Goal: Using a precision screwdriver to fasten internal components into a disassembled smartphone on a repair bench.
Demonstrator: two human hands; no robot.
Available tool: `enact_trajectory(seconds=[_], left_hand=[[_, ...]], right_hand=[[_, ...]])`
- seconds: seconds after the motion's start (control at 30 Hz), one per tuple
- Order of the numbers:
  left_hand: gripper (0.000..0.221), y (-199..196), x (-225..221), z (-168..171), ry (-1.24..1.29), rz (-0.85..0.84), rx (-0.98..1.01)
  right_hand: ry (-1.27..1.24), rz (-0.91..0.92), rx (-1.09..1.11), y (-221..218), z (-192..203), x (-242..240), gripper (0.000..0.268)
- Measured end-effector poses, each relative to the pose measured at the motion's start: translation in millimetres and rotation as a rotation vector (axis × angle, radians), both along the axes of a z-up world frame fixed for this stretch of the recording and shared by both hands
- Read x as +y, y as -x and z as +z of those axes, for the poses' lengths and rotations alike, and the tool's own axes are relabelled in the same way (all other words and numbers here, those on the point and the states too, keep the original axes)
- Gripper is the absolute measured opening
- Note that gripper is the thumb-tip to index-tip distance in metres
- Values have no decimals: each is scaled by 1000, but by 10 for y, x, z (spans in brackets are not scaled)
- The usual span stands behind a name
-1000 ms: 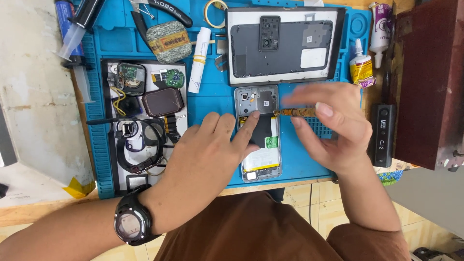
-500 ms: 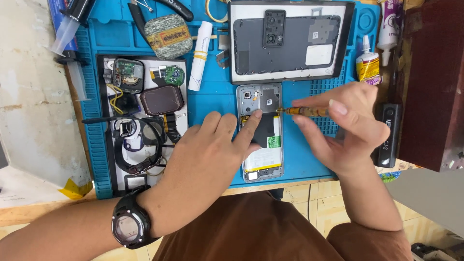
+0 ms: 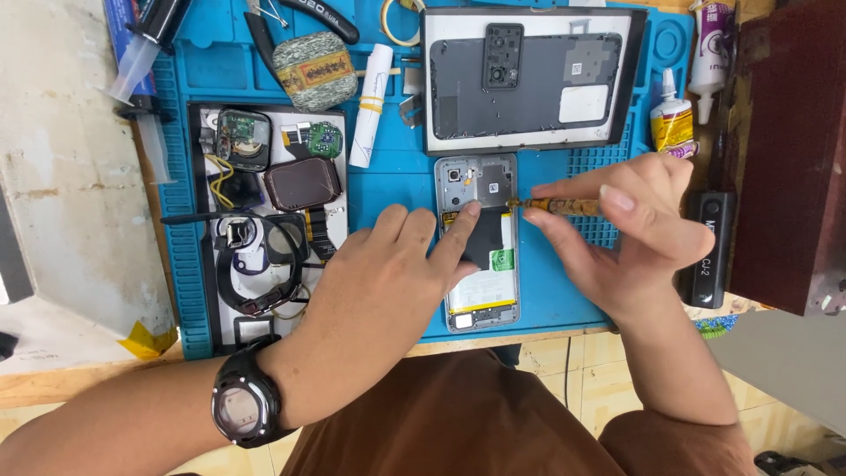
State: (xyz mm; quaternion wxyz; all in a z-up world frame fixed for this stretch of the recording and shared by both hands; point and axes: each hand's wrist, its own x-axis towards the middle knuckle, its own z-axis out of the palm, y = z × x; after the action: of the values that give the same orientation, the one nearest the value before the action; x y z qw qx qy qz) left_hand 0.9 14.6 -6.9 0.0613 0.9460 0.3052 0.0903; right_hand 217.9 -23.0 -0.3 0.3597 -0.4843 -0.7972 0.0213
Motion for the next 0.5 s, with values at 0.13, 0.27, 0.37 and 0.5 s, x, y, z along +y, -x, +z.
enact_trajectory(seconds=[0.13, 0.27, 0.37, 0.5], left_hand=[[49, -3, -2, -5, -9, 4, -7], [49, 3, -14, -19, -24, 8, 1], [49, 0, -26, -47, -34, 13, -17], [51, -8, -34, -80, -44, 21, -24]], right_hand=[[81, 106, 99, 14, 40, 52, 51], [50, 21, 56, -5, -15, -8, 59], [99, 0, 38, -15, -17, -15, 63], [302, 18, 95, -25, -99, -63, 68]])
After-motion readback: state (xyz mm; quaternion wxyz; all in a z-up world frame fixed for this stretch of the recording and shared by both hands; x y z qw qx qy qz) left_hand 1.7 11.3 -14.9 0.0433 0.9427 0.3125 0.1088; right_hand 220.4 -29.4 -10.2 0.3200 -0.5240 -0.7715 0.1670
